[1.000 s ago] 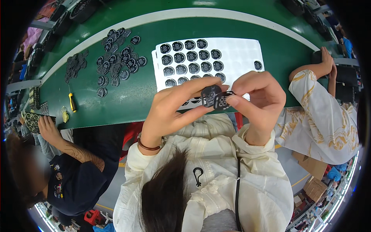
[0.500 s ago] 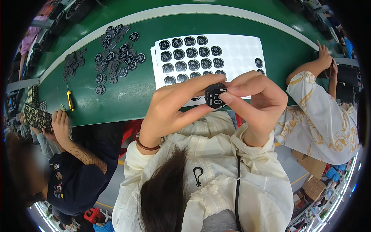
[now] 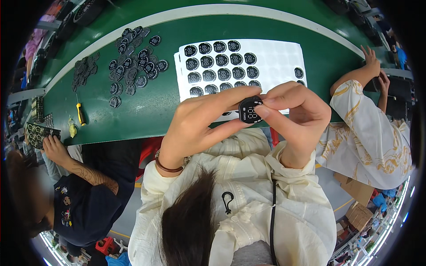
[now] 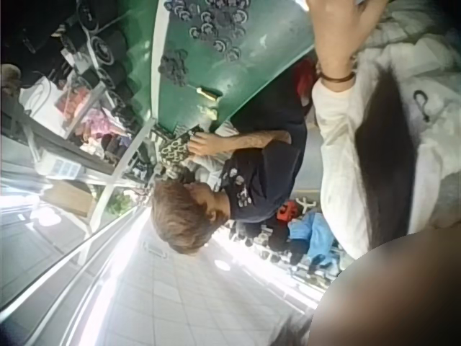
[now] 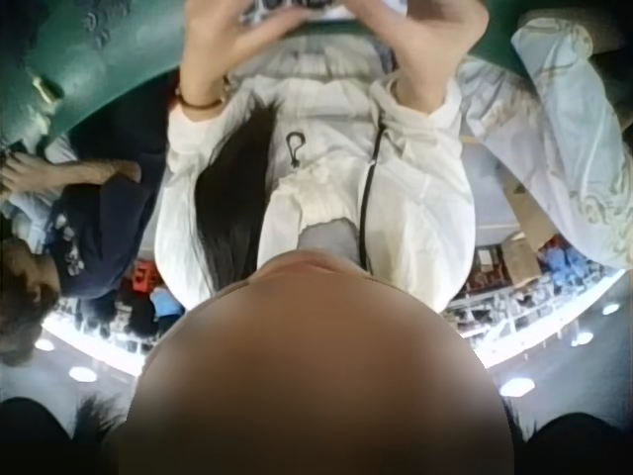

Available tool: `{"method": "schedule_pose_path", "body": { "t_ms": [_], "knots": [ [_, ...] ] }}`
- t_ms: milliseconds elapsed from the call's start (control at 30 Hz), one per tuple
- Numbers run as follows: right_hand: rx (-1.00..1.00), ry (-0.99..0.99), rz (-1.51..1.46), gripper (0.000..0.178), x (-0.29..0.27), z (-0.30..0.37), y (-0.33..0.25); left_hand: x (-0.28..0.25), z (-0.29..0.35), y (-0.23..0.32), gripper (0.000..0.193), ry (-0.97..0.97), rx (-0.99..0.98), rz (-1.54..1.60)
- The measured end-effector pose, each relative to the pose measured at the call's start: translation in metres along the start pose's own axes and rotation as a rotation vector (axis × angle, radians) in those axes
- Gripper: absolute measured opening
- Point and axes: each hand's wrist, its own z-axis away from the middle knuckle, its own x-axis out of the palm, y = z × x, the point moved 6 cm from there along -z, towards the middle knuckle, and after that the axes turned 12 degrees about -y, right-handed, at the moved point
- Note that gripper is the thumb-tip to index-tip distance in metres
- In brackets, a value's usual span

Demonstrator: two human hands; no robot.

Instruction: The person places small plastic caps or components onto a printed circuit board by hand, taking them from a component tray at a manual assembly station.

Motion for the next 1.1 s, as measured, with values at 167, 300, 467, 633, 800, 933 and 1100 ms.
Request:
{"method": "schedule_pose_path", "body": {
  "t_ms": [167, 300, 467, 633, 800, 933, 1100],
  "knots": [
    [0.007, -0.005, -0.001, 0.016, 0.0, 0.0007, 0.0021, -0.0003, -0.0002, 0.0008, 0.046, 0.005, 0.017, -0.035],
    [0.026, 0.007, 0.024, 0.018, 0.0025, 0.0001, -0.0006, -0.0014, 0.0, 0.0015, 0.046, -0.011, 0.029, -0.074],
    [0.04, 0.013, 0.071, 0.019, 0.0036, -0.0004, -0.0015, -0.0006, -0.0008, 0.0022, 0.046, -0.021, 0.028, -0.106],
    [0.055, 0.033, 0.081, 0.018, 0.0043, 0.0012, -0.0016, -0.0003, -0.001, 0.0027, 0.046, -0.002, 0.035, -0.111],
    [0.054, 0.022, 0.098, 0.018, 0.0043, 0.0013, -0.0009, -0.0005, -0.0011, 0.0033, 0.045, 0.006, 0.032, -0.106],
    [0.02, 0.015, 0.115, 0.016, 0.0036, 0.0016, 0.0002, -0.0006, -0.0008, 0.0043, 0.044, -0.002, 0.026, -0.106],
    [-0.008, 0.009, 0.173, 0.016, 0.0042, 0.001, -0.0011, -0.0001, -0.0023, 0.0027, 0.043, -0.005, 0.019, -0.081]
  ]
}}
